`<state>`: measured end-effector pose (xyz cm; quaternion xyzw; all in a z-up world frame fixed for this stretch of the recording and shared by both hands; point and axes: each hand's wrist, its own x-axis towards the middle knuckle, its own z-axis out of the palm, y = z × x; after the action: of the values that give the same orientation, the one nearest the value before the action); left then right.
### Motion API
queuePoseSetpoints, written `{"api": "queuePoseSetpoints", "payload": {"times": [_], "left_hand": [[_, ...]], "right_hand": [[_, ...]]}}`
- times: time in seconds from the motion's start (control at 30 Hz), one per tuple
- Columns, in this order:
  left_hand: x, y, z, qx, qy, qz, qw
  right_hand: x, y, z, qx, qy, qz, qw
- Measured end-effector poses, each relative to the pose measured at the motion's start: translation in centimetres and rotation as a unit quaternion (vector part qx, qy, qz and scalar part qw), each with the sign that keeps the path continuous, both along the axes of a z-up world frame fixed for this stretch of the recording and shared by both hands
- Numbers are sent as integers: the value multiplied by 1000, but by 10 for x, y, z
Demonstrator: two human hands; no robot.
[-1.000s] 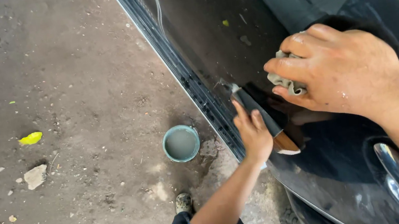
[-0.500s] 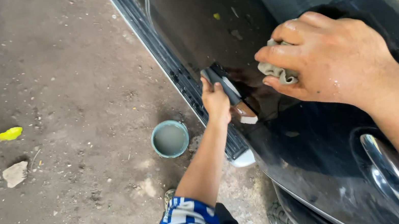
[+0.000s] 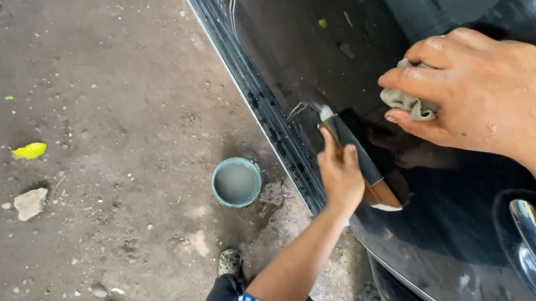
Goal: The person dips a rectangular sanding block into a bucket of water and then rubs it against the side of a black pickup truck. They repeatedly wet the block and wipe the treated area with a cloth, focusing on the lower door panel and side step.
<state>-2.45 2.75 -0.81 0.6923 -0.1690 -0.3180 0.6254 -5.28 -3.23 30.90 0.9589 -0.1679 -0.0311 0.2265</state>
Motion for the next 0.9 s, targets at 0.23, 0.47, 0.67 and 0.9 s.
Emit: {"api": "queuePoseSetpoints", "payload": {"times": [0.23, 0.47, 0.67, 0.9], "left_hand": [[17, -15, -6, -106, -28, 21, 994], [58, -11, 50, 44, 261, -85, 961], [-13, 16, 7, -134, -194, -4, 972], [44, -15, 23, -13, 107, -3, 994]], "right_hand": [[10, 2, 4, -4, -20, 15, 1000], [5, 4, 2, -1, -6, -11, 1000], [-2, 2, -3, 12, -20, -1, 1000], [4, -3, -2, 10, -17, 8, 1000]]}}
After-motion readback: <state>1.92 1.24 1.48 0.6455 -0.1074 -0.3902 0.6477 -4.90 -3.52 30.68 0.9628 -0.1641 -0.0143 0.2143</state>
